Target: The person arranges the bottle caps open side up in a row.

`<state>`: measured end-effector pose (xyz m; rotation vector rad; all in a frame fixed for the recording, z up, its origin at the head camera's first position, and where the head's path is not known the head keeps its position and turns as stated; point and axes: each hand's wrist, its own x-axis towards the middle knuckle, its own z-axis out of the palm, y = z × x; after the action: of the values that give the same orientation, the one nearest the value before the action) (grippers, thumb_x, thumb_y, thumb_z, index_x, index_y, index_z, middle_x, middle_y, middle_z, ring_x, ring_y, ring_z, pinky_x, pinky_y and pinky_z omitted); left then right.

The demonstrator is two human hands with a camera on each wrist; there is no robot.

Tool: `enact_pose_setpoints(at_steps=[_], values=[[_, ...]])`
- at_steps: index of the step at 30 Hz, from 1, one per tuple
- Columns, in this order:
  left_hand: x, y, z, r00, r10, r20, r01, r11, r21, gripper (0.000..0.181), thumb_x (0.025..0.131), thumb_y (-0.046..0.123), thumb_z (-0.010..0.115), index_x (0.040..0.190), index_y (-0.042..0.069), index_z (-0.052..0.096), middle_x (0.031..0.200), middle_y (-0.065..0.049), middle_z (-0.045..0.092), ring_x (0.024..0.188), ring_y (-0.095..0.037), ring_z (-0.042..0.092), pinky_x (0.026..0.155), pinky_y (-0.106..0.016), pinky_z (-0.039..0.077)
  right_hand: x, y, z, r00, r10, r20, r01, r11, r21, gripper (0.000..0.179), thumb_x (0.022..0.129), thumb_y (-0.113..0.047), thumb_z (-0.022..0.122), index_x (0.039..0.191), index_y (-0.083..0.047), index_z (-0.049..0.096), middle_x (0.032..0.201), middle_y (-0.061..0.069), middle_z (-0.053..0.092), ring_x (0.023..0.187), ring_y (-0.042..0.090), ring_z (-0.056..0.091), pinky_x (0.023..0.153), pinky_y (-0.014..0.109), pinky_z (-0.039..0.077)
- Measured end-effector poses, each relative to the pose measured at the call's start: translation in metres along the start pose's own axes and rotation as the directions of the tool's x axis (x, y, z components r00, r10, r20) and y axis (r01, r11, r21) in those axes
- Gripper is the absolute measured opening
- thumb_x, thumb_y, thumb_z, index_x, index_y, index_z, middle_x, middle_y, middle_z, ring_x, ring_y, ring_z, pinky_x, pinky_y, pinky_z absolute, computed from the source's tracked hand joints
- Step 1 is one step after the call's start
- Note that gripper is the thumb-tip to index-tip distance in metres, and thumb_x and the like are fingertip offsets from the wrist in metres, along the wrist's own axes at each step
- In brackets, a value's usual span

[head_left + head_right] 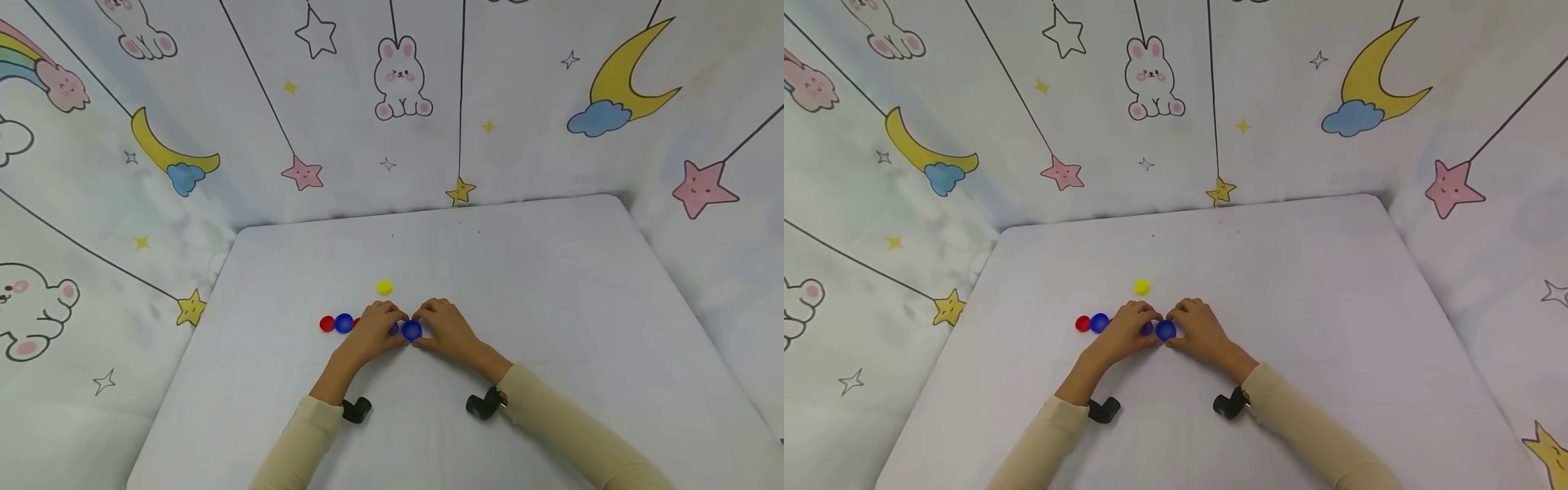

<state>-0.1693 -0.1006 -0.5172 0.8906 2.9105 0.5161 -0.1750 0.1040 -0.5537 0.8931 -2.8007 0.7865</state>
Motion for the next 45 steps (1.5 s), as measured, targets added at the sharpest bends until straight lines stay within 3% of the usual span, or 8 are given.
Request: enact_pose_setpoints(at_steps=[16,20,24,27,32,34,39,45], values=[[-0.004,-0.014,-0.003,1.000,-0.025,-0.002,0.025,0.999,-0.026,0.043,0.082,0.031,0.080,0.118,0.011,0.069,0.112,-0.005,0.064,0.109,-0.025,0.054,0.098,-0.043,0.044,0.009,-0.003,0.008,1.000,0.000,0.019,0.000,1.000,-0.003,0.049,0.074,-0.044,0.084,0.110,-0.014,0.070,0.112,0.005,0.063,0.108,0.027,0.057,0.096,0.047,0.046],[-0.002,-0.021,-0.009,0.997,-0.074,-0.018,0.071,0.988,-0.138,0.050,0.085,0.035,0.077,0.124,0.009,0.064,0.120,-0.008,0.063,0.117,-0.028,0.053,0.102,-0.046,0.044,0.013,0.003,0.003,0.998,0.034,0.055,-0.037,0.998,0.055,0.058,0.077,-0.050,0.080,0.119,-0.012,0.067,0.117,0.006,0.064,0.113,0.027,0.058,0.100,0.046,0.046],[0.009,-0.032,-0.016,0.975,-0.189,-0.119,0.155,0.956,-0.250,0.047,0.091,0.030,0.071,0.129,0.006,0.061,0.121,-0.011,0.062,0.117,-0.029,0.056,0.102,-0.046,0.047,0.027,0.011,-0.004,0.992,0.129,0.011,-0.129,0.981,0.144,0.056,0.083,-0.042,0.077,0.124,-0.007,0.063,0.118,0.009,0.064,0.110,0.024,0.061,0.096,0.042,0.050],[0.024,-0.040,-0.018,0.944,-0.273,-0.185,0.233,0.950,-0.210,0.046,0.092,0.025,0.070,0.131,0.004,0.059,0.120,-0.014,0.061,0.113,-0.029,0.059,0.100,-0.043,0.049,0.042,0.014,-0.008,0.985,0.170,-0.025,-0.162,0.970,0.183,0.051,0.085,-0.032,0.077,0.125,-0.004,0.061,0.114,0.011,0.065,0.103,0.024,0.063,0.090,0.040,0.053],[0.048,-0.048,-0.015,0.918,-0.377,-0.124,0.366,0.925,-0.100,0.056,0.091,0.024,0.071,0.140,0.004,0.051,0.126,-0.020,0.055,0.114,-0.033,0.058,0.100,-0.043,0.048,0.066,0.008,-0.003,0.982,0.187,0.034,-0.191,0.965,0.179,0.049,0.088,-0.025,0.075,0.128,-0.003,0.058,0.113,0.013,0.065,0.100,0.024,0.064,0.087,0.039,0.054],[0.055,-0.050,-0.012,0.917,-0.388,-0.091,0.382,0.921,-0.081,0.056,0.090,0.022,0.071,0.140,0.006,0.052,0.125,-0.020,0.055,0.112,-0.033,0.057,0.098,-0.043,0.049,0.075,0.004,0.003,0.978,0.197,0.068,-0.205,0.966,0.157,0.049,0.088,-0.025,0.074,0.129,-0.003,0.058,0.112,0.012,0.065,0.099,0.023,0.063,0.086,0.037,0.054],[0.064,-0.051,-0.009,0.935,-0.348,-0.063,0.347,0.937,-0.032,0.042,0.090,0.016,0.072,0.130,0.009,0.062,0.116,-0.017,0.060,0.106,-0.030,0.058,0.095,-0.040,0.051,0.089,-0.005,0.007,0.974,0.207,0.092,-0.218,0.968,0.126,0.048,0.089,-0.021,0.073,0.130,-0.001,0.057,0.107,0.012,0.064,0.097,0.024,0.062,0.087,0.038,0.053],[0.063,-0.048,-0.016,0.943,-0.330,-0.044,0.327,0.942,-0.071,0.036,0.091,0.017,0.071,0.125,0.007,0.064,0.110,-0.015,0.062,0.095,-0.025,0.059,0.091,-0.038,0.053,0.090,-0.001,0.003,0.981,0.178,0.081,-0.192,0.956,0.220,0.043,0.091,-0.016,0.070,0.128,0.002,0.058,0.106,0.016,0.067,0.097,0.027,0.065,0.086,0.040,0.054]])
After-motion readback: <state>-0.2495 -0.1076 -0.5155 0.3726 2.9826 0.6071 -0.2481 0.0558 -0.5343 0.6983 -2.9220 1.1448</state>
